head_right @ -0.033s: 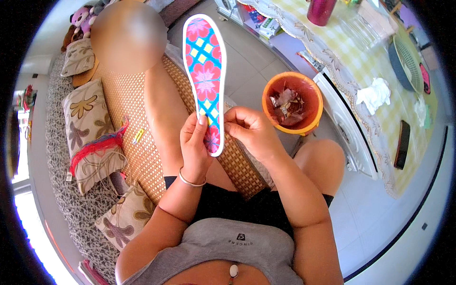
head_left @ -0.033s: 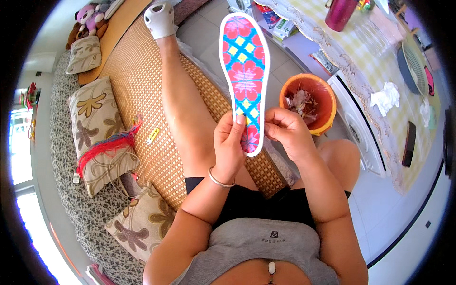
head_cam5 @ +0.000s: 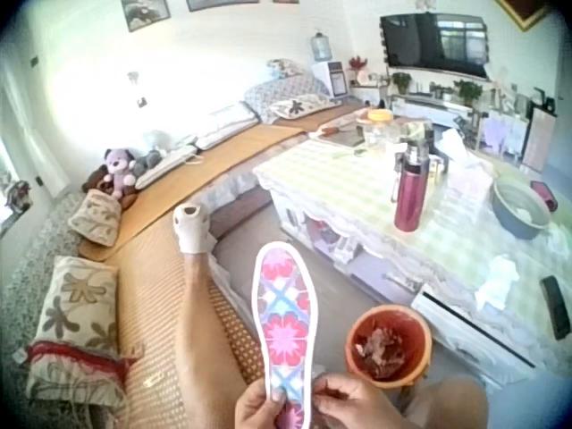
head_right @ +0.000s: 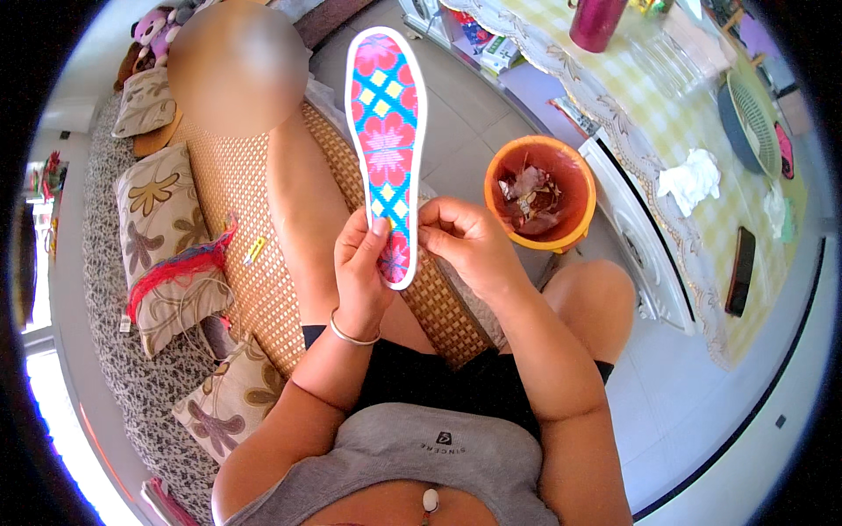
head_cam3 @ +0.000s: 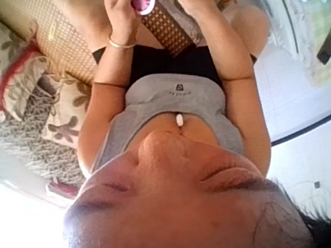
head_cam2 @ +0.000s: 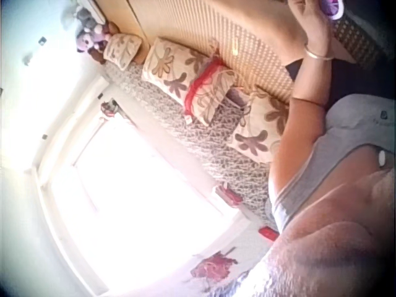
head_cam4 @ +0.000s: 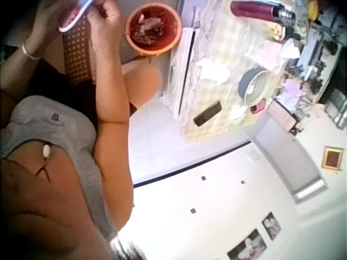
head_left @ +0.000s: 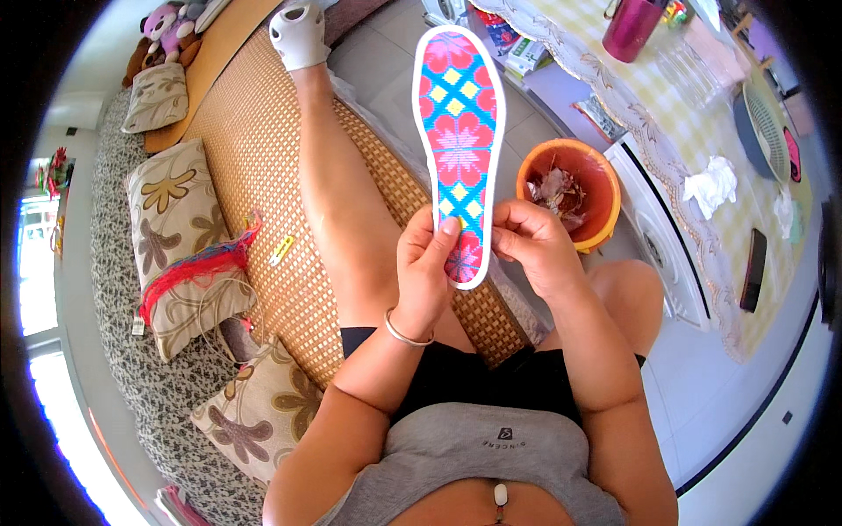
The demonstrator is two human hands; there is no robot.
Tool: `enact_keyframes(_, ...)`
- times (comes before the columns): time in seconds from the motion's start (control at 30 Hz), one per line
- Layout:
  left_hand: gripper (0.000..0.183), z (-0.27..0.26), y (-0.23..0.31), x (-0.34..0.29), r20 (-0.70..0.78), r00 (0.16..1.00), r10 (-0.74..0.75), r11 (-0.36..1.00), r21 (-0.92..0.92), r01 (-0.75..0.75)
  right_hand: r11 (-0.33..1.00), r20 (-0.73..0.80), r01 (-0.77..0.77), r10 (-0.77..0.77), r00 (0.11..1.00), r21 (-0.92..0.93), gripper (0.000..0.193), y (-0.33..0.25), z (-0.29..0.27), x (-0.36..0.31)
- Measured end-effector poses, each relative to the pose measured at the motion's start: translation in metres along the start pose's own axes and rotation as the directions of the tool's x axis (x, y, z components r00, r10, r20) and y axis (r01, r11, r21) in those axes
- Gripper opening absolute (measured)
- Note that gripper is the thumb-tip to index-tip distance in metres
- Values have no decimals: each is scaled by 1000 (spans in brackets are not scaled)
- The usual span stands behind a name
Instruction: The person sews the edge of a colorful embroidered shoe sole by hand using a needle and red thread, pulling the thread tight through each stitch.
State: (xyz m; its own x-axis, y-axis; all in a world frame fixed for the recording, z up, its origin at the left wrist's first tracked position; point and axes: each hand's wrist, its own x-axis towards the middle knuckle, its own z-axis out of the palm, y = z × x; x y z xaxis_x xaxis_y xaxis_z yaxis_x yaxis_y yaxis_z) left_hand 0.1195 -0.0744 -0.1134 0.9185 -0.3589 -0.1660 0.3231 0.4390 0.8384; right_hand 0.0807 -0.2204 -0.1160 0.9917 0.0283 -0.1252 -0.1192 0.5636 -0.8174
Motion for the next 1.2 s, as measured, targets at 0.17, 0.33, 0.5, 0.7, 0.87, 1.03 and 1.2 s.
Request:
enact_keyframes(0.17, 20, -1, 10, -3, 118, 992, -42, 995, -86, 53, 996, -48, -53, 57, 997, 68, 10, -2, -1, 3)
enact_keyframes(0.33, 25, -2, 12, -2, 103, 993, -52, 990, -125, 65, 998, -61, -45, 42, 997, -39, 5, 6, -10, 8)
enact_keyframes(0.5, 24, -6, 12, 0, 75, 992, -100, 995, 16, 99, 984, -114, 41, -61, 992, -171, 5, 6, -4, 5)
enact_keyframes(0.7, 20, -5, 8, 3, -10, 997, -74, 996, 43, 75, 405, 32, 398, -667, 745, -823, 19, -12, 8, 5)
enact_keyframes(0.87, 19, -4, 3, 1, 37, 996, -76, 993, 91, 72, -12, 344, 447, -656, 671, -894, 16, -13, 8, 9)
enact_keyframes(1.03, 16, -15, -8, 1, 28, 996, -82, 974, 213, 74, -98, 458, 550, -684, 568, -829, 14, -11, 27, -8)
enact_keyframes(1.2, 16, -8, -5, 2, 11, 999, -53, 978, 203, 50, 888, -144, 436, -456, 878, -149, 10, -11, 24, -11)
